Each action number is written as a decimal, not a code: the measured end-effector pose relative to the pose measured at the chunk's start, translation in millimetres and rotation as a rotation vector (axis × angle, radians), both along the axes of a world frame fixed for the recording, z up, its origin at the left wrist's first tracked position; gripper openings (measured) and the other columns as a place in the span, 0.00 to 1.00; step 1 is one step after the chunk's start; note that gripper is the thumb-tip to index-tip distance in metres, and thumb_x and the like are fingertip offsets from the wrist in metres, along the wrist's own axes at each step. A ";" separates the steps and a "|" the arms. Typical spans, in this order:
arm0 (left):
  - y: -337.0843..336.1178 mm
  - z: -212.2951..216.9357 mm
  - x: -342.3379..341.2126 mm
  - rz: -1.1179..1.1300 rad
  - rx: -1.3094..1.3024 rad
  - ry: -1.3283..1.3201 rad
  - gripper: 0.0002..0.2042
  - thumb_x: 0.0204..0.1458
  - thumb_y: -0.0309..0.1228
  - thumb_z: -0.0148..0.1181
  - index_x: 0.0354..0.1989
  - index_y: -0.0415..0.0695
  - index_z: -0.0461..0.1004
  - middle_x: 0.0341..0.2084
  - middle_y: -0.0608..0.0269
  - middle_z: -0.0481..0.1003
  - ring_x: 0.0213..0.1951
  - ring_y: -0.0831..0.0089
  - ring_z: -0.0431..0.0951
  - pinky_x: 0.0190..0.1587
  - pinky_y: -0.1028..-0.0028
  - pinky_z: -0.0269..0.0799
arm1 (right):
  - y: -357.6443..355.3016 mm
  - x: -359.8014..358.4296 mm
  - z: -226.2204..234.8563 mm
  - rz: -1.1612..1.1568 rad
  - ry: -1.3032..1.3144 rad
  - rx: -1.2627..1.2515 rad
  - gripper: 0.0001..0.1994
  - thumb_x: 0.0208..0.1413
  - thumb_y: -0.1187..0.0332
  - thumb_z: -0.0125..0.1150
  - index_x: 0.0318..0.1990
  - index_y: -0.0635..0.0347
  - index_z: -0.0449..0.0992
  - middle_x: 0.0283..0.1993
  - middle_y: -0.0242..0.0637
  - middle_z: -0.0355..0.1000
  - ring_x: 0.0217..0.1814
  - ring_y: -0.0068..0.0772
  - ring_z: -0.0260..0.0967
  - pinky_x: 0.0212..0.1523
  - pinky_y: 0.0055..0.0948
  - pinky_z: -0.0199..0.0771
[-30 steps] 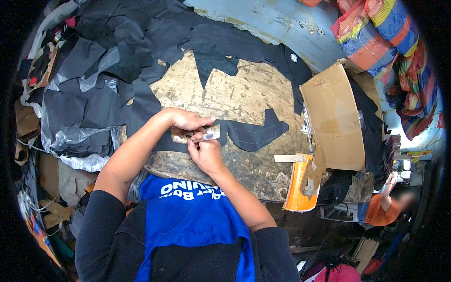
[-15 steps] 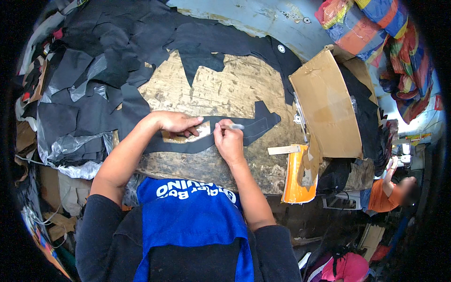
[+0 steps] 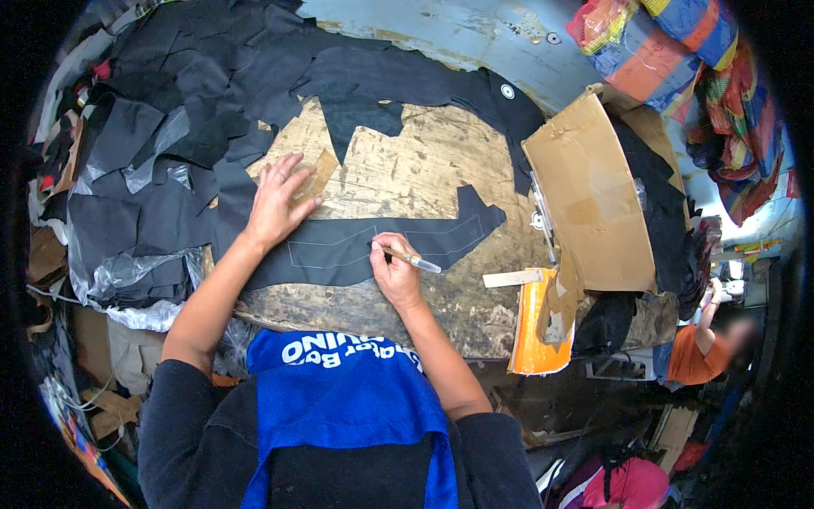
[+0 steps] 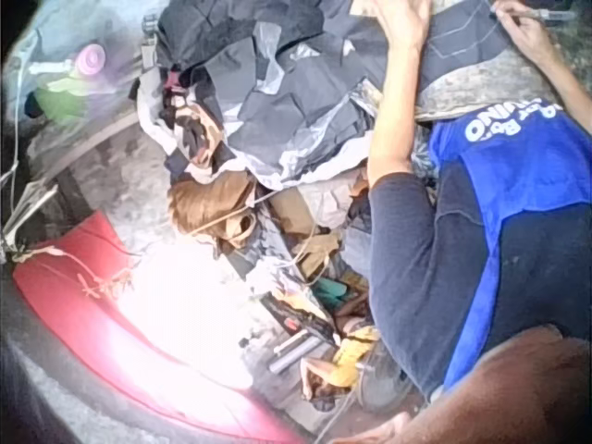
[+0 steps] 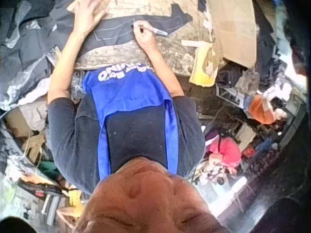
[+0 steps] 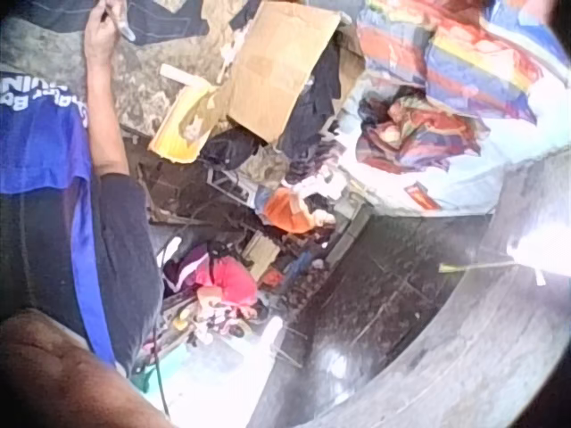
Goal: The person marks black fabric with a pen and ruler, then cuts along the marked lines using scissors. The cut pieces are placed into a cardboard box. The person also handles a colorful woven bag and a small plastic bag containing wooden sticks.
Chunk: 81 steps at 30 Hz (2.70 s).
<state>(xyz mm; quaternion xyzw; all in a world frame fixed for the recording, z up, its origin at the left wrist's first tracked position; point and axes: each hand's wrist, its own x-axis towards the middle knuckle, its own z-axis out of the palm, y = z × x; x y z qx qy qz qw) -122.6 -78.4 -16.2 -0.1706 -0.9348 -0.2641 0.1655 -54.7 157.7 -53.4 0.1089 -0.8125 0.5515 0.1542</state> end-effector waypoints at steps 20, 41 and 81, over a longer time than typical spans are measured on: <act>-55.4 -8.5 133.6 0.669 0.001 -0.107 0.38 0.33 0.36 0.73 0.57 0.40 0.63 0.55 0.43 0.63 0.58 0.47 0.59 0.61 0.56 0.53 | 9.7 -2.8 14.8 -0.073 -0.246 -0.240 0.06 0.54 0.75 0.53 0.26 0.68 0.70 0.26 0.41 0.74 0.28 0.27 0.73 0.30 0.25 0.72; -94.8 -9.3 130.9 0.609 0.928 -0.486 0.43 0.36 0.17 0.69 0.64 0.36 0.53 0.38 0.61 0.68 0.35 0.80 0.67 0.40 0.80 0.68 | 227.9 17.7 86.3 -0.906 -0.220 0.328 0.17 0.47 0.57 0.65 0.32 0.66 0.79 0.29 0.52 0.75 0.34 0.50 0.74 0.39 0.42 0.72; 0.9 -1.1 3.7 0.218 -0.001 -0.126 0.26 0.41 0.33 0.67 0.51 0.38 0.70 0.47 0.44 0.72 0.53 0.48 0.66 0.55 0.60 0.62 | 266.3 85.0 125.3 -0.739 -0.285 0.721 0.13 0.57 0.74 0.48 0.49 0.67 0.72 0.32 0.62 0.71 0.34 0.61 0.71 0.33 0.45 0.70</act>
